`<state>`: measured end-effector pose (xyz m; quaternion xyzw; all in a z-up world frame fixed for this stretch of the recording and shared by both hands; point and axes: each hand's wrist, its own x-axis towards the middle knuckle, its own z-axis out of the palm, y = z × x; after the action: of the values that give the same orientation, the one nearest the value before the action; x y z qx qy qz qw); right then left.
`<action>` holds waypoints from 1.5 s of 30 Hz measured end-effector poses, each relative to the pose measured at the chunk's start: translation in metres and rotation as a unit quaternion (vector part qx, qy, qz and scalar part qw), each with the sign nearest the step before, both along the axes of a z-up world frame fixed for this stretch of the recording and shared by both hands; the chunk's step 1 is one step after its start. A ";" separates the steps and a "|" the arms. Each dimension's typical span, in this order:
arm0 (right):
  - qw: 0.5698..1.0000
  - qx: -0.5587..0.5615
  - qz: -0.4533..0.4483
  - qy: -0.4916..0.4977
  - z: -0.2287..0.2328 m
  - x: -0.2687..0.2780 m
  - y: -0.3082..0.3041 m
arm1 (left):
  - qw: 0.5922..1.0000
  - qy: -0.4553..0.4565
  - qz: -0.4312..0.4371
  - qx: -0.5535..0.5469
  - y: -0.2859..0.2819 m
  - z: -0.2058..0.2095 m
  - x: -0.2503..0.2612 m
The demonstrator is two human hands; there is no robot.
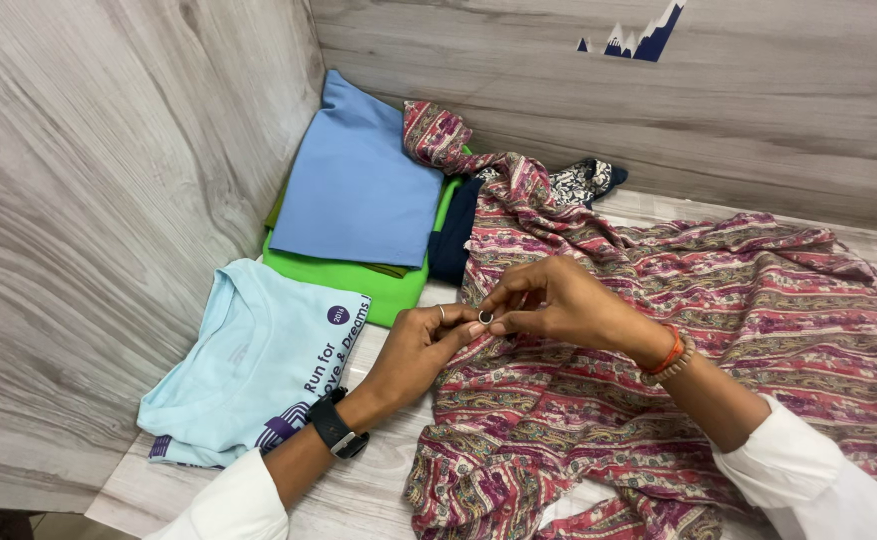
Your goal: The person folds a patterned dress and a dark blue dress on a tiled surface. They smooth and align each garment, fold sleeves and sides, then stack the finished items with other folded clothes.
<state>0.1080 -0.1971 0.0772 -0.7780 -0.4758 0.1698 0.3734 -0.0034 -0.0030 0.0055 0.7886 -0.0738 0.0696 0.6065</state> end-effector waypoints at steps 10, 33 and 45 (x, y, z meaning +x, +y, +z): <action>0.992 0.029 0.038 -0.113 -0.001 0.007 -0.003 | 0.995 0.005 -0.039 -0.090 0.001 -0.006 0.003; 0.996 0.085 0.031 0.012 -0.019 0.003 0.003 | 0.997 0.038 0.053 -0.029 -0.002 -0.004 0.000; 0.993 0.009 0.044 -0.112 -0.008 0.004 -0.001 | 0.970 0.100 -0.037 -0.217 -0.001 -0.008 0.003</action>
<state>0.1116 -0.1983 0.0689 -0.7671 -0.5496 0.0938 0.3173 -0.0002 -0.0037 -0.0024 0.6377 -0.0248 -0.0180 0.7697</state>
